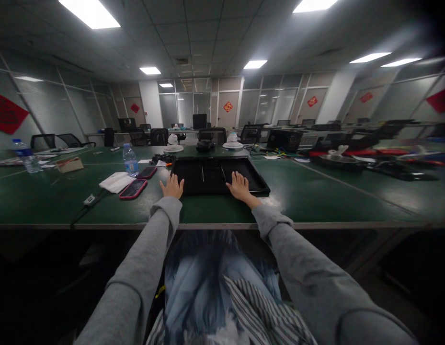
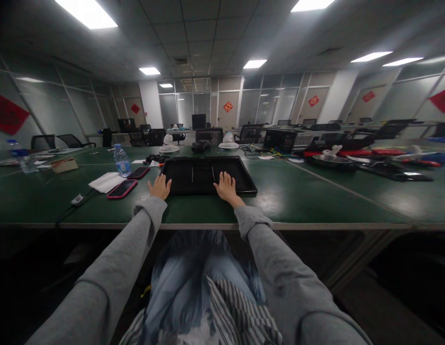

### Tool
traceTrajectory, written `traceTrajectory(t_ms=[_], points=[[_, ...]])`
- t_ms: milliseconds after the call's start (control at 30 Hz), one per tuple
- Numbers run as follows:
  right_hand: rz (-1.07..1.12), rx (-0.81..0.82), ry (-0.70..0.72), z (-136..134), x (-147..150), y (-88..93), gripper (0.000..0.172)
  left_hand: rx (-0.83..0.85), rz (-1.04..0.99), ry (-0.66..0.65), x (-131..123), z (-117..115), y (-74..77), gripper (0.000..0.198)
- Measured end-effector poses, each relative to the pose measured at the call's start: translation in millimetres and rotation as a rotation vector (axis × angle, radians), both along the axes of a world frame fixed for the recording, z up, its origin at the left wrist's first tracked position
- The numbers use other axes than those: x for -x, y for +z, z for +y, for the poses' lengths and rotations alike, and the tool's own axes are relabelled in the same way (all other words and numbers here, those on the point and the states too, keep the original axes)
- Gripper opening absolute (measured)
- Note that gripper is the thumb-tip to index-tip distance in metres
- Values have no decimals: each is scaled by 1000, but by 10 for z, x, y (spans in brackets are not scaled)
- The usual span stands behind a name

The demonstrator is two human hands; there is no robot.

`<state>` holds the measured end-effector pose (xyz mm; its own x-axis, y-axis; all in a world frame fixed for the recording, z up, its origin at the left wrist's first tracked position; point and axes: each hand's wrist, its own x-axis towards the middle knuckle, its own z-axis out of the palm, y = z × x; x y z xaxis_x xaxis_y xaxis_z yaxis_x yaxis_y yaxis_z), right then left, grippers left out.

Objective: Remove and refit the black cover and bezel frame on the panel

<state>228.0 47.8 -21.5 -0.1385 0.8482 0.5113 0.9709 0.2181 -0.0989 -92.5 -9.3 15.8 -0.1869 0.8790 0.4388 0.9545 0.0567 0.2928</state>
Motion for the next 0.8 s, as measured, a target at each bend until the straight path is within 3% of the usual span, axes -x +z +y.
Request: traceTrajectory(t_ms=[267,533,667,800], points=[[-23,51,30,26,-3,-15,72,3,49,17,-49,58,-102,52],[-1,50,0,-41,-14,75,73,-121,2,19,29,46,-57,39],[102,-34,-153,-59,-320,165,72,-157,-156,159,164,76,-32,32],[449,-97,-410,14,-872,200,72,-172,-293,282,309,128,-65,23]])
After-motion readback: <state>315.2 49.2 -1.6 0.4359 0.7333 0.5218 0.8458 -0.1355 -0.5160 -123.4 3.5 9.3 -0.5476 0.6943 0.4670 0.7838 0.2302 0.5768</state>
